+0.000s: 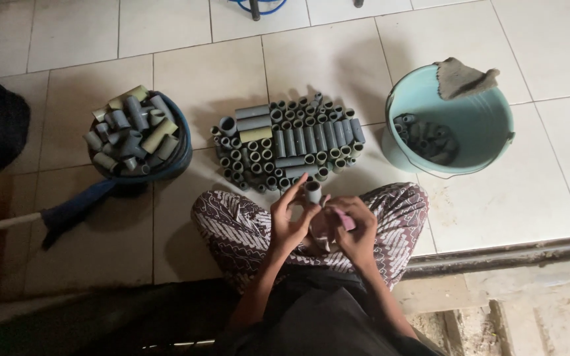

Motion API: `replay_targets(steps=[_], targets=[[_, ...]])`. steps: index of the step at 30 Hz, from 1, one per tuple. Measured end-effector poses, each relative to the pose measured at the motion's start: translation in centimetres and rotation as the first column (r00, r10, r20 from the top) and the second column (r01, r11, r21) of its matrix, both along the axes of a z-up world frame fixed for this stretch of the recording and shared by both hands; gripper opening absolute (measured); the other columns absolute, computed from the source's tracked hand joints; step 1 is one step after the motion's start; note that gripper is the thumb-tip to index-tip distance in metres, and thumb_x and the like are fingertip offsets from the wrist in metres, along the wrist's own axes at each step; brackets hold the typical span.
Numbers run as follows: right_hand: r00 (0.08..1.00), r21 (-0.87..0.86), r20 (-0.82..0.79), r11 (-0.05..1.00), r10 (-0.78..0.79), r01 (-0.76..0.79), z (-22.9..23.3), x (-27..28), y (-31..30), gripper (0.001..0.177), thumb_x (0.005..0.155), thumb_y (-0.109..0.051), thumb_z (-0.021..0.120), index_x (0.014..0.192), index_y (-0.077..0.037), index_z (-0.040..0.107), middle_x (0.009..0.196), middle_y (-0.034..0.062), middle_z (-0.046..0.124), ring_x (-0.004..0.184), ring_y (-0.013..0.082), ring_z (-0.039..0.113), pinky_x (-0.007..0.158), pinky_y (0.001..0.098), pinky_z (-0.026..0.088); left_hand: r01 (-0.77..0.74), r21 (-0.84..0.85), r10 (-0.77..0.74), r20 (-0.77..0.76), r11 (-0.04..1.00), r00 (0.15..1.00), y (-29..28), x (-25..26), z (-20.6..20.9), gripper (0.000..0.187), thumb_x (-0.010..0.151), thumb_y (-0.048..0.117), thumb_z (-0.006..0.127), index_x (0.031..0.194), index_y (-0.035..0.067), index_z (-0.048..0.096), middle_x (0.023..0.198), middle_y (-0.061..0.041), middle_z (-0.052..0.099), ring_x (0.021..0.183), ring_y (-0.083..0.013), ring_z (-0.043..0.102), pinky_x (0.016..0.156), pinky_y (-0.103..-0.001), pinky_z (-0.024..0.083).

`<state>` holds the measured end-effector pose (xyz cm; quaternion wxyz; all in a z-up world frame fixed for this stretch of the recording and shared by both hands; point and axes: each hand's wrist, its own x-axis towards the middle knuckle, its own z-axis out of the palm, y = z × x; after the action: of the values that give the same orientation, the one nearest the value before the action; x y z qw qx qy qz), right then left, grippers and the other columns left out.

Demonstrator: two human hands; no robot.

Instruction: The person sits on a tiled floor and wipes small cylindrical pipe fittings with a pink cloth. They pick up fittings from a pile on the floor, wipe them, and place them into a light blue bucket. The process is repeated for multiple fittings.

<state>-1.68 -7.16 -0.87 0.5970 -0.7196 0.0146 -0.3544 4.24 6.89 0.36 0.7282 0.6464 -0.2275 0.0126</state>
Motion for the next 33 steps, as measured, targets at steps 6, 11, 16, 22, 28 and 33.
replay_targets(steps=[6, 11, 16, 22, 28, 33], targets=[[0.998, 0.02, 0.03, 0.998, -0.057, 0.056, 3.3, -0.4, 0.1, 0.004, 0.088, -0.004, 0.079, 0.088, -0.001, 0.077, 0.091, 0.0159, 0.074, 0.087, 0.0292, 0.072, 0.081, 0.041, 0.053, 0.087, -0.077, -0.093, -0.08, 0.993, 0.992, -0.6, -1.3, -0.2, 0.049, 0.081, 0.001, 0.085, 0.127, -0.002, 0.069, 0.102, -0.018, 0.075, 0.092, -0.0207, 0.074, 0.086, -0.037, 0.059], [0.998, -0.079, 0.044, 0.996, -0.047, 0.05, 6.3, -0.5, -0.2, 0.008, 0.093, -0.001, 0.072, 0.101, 0.0, 0.074, 0.105, 0.0186, 0.069, 0.106, 0.0343, 0.067, 0.092, 0.0463, 0.051, 0.071, -0.01, -0.07, 0.047, 0.997, 0.996, -0.8, -1.8, 3.1, 0.031, 0.097, -0.002, 0.064, 0.128, -0.002, 0.068, 0.114, -0.023, 0.072, 0.106, -0.036, 0.071, 0.093, -0.047, 0.056], [0.999, -0.014, 0.02, 0.999, 0.043, -0.042, 1.8, -1.3, -1.1, 0.008, 0.088, -0.003, 0.078, 0.095, 0.001, 0.077, 0.098, 0.0172, 0.073, 0.098, 0.0342, 0.07, 0.088, 0.0467, 0.052, 0.021, -0.101, -0.025, -0.04, 0.995, 0.999, -0.5, -1.5, 0.2, 0.029, 0.092, -0.002, 0.071, 0.121, -0.002, 0.069, 0.11, -0.019, 0.075, 0.106, -0.0298, 0.073, 0.094, -0.043, 0.057], [0.993, -0.091, 0.114, 0.995, -0.025, 0.035, 3.4, -2.3, 0.5, 0.029, 0.082, -0.006, 0.082, 0.108, 0.006, 0.076, 0.093, 0.0203, 0.072, 0.089, 0.0351, 0.072, 0.081, 0.0463, 0.055, -0.01, -0.053, 0.002, -0.143, 0.999, 0.99, 0.2, -2.8, -1.7, 0.023, 0.088, 0.002, 0.078, 0.106, 0.0, 0.064, 0.095, -0.018, 0.073, 0.093, -0.0287, 0.074, 0.085, -0.041, 0.06], [0.998, -0.119, 0.054, 0.993, 0.029, -0.023, 5.5, -2.2, 2.6, 0.009, 0.088, -0.007, 0.072, 0.088, 0.002, 0.073, 0.087, 0.0173, 0.072, 0.08, 0.0359, 0.071, 0.075, 0.0458, 0.056, -0.163, -0.033, 0.153, -0.192, 0.986, 0.969, 0.8, -2.2, -2.0, 0.019, 0.082, -0.003, 0.081, 0.095, -0.001, 0.067, 0.09, -0.016, 0.073, 0.088, -0.0262, 0.075, 0.082, -0.039, 0.059], [0.985, -0.109, 0.163, 0.991, -0.058, 0.076, 5.9, -1.0, 2.9, 0.01, 0.092, -0.006, 0.07, 0.085, 0.001, 0.074, 0.081, 0.0151, 0.07, 0.077, 0.0321, 0.069, 0.074, 0.0431, 0.055, -0.121, -0.143, 0.08, -0.264, 0.982, 0.961, 0.5, -3.5, 0.0, 0.021, 0.083, 0.0, 0.083, 0.093, 0.003, 0.064, 0.093, -0.013, 0.07, 0.089, -0.023, 0.071, 0.087, -0.041, 0.058]])
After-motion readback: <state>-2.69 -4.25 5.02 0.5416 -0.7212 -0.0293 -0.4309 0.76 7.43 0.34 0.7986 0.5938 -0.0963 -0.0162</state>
